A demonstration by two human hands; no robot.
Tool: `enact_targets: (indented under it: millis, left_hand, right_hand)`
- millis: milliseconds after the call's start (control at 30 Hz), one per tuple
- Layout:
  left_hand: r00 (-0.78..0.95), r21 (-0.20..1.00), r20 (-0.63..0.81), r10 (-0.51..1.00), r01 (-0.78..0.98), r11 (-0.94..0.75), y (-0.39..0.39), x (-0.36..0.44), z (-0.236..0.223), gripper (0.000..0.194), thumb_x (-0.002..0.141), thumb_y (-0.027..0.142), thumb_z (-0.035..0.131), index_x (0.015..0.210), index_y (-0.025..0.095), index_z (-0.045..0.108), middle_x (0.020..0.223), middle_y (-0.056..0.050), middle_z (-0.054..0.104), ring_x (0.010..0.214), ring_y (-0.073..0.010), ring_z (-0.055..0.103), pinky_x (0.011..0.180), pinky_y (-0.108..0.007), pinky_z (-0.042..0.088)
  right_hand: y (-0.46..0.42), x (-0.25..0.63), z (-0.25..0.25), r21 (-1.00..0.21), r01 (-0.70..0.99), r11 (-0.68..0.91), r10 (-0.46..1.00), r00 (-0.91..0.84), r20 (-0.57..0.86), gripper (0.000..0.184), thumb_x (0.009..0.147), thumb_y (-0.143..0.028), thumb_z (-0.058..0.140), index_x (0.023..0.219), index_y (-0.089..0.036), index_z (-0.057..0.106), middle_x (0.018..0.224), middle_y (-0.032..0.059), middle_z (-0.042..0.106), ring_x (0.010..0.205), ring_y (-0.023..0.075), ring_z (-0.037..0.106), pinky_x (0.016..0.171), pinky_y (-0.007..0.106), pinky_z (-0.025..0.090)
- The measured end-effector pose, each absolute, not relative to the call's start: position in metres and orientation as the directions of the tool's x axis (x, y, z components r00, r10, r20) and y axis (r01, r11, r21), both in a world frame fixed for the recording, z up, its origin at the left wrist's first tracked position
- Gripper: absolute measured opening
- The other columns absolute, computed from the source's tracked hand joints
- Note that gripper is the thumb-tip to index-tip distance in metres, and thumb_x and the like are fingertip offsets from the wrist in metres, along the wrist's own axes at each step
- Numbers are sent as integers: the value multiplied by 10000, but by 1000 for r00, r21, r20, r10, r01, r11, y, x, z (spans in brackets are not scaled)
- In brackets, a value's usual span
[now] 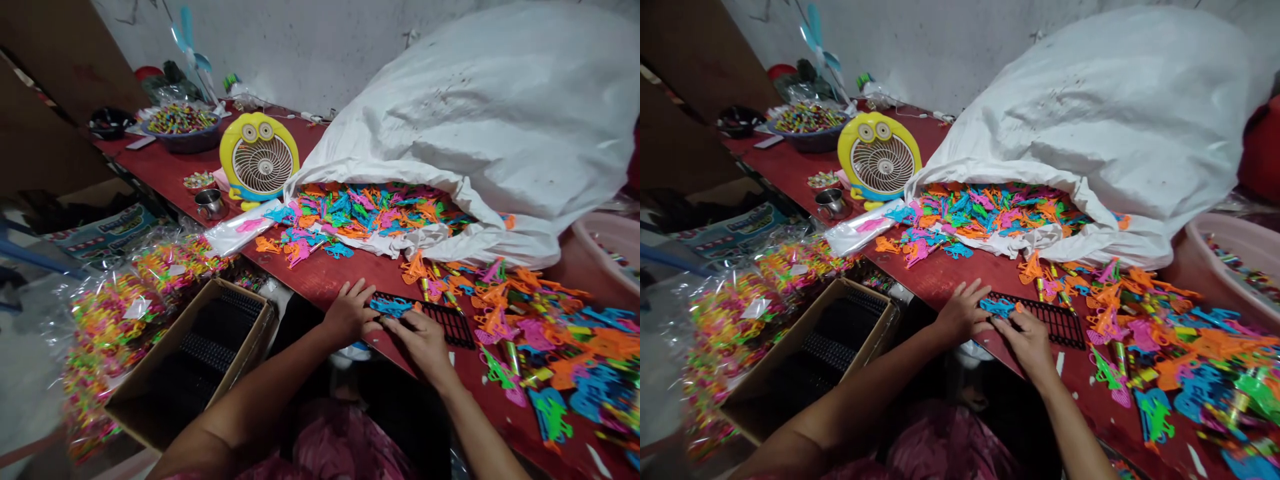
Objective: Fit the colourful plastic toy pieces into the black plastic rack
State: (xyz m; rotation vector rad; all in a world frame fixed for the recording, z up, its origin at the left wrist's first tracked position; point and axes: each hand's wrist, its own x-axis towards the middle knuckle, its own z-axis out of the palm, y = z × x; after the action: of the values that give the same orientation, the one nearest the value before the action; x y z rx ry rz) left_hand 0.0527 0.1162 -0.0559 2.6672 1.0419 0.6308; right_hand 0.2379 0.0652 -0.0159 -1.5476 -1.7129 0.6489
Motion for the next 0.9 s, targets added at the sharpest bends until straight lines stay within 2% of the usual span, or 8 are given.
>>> enact_targets:
  millis: [200, 267, 333, 400, 500, 600, 767, 900]
  left_hand:
    - [679, 344, 218, 701, 619, -706, 118, 54, -54, 258, 878, 458, 656, 1096, 332, 712, 1549, -5, 404, 1467, -342, 270, 1131, -631, 301]
    - [681, 345, 221, 699, 615, -708, 118, 54, -55, 321, 879, 497, 641, 1165, 356, 680, 1549, -4, 405, 1461, -341, 282, 1128, -639, 299]
    - [683, 342, 235, 691, 607, -717, 118, 53, -57, 416, 885, 548, 604, 1263, 375, 618, 1549, -16, 403, 1454, -347, 294, 1118, -644, 306]
    - [682, 339, 251, 687, 603, -722, 118, 52, -59, 464, 888, 559, 590, 1314, 378, 577, 1545, -27, 411, 1449, -346, 305, 1114, -639, 311]
    - [650, 354, 283, 705, 613, -707, 118, 53, -61, 455, 874, 564, 607, 1283, 365, 607, 1515, -43, 450, 1426, -331, 346, 1113, -622, 312]
    - [583, 394, 325, 745, 632, -667, 114, 55, -61, 446, 826, 592, 654, 1208, 362, 661, 1446, -47, 522, 1353, -315, 425, 1119, -599, 293]
    - [526, 433, 389, 756, 621, -654, 94, 61, -55, 576, 736, 691, 682, 1174, 317, 686, 1233, -80, 612, 1113, -280, 526, 1086, -529, 297]
    - [504, 466, 345, 792, 640, -611, 83, 62, -50, 610, 758, 696, 655, 1197, 273, 674, 1099, -104, 615, 1036, -280, 522, 1001, -483, 350]
  right_hand:
    - [61, 228, -18, -790, 572, 220, 968, -30, 248, 228, 836, -446, 665, 780, -237, 737, 687, 20, 655, 653, 184, 593, 651, 314, 483]
    - [67, 229, -3, -869, 478, 130, 967, 131, 216, 251, 815, -465, 683, 766, -220, 708, 627, 7, 629, 587, 166, 572, 599, 303, 480]
    - [77, 234, 17, -957, 287, 52, 887, 426, 176, 291, 801, -491, 693, 763, -204, 658, 591, -15, 602, 519, 138, 537, 530, 278, 457]
    - [85, 240, 35, -982, 168, 92, 809, 562, 172, 302, 768, -485, 728, 793, -200, 631, 647, -18, 629, 514, 120, 534, 512, 261, 452]
    - [85, 242, 39, -977, 209, 46, 878, 459, 140, 337, 720, -488, 771, 773, -191, 621, 625, -19, 618, 506, 118, 524, 478, 244, 426]
    - [73, 238, 10, -980, 197, 4, 921, 380, 81, 352, 723, -505, 761, 788, -192, 616, 610, -26, 607, 505, 120, 519, 485, 248, 430]
    - [50, 230, -28, -973, 210, -98, 923, 384, -10, 377, 714, -519, 757, 836, -182, 641, 597, -5, 638, 524, 156, 577, 544, 287, 472]
    - [38, 232, -24, -934, 342, -102, 901, 429, 59, 356, 727, -529, 738, 772, -188, 648, 611, 11, 652, 534, 165, 582, 543, 291, 470]
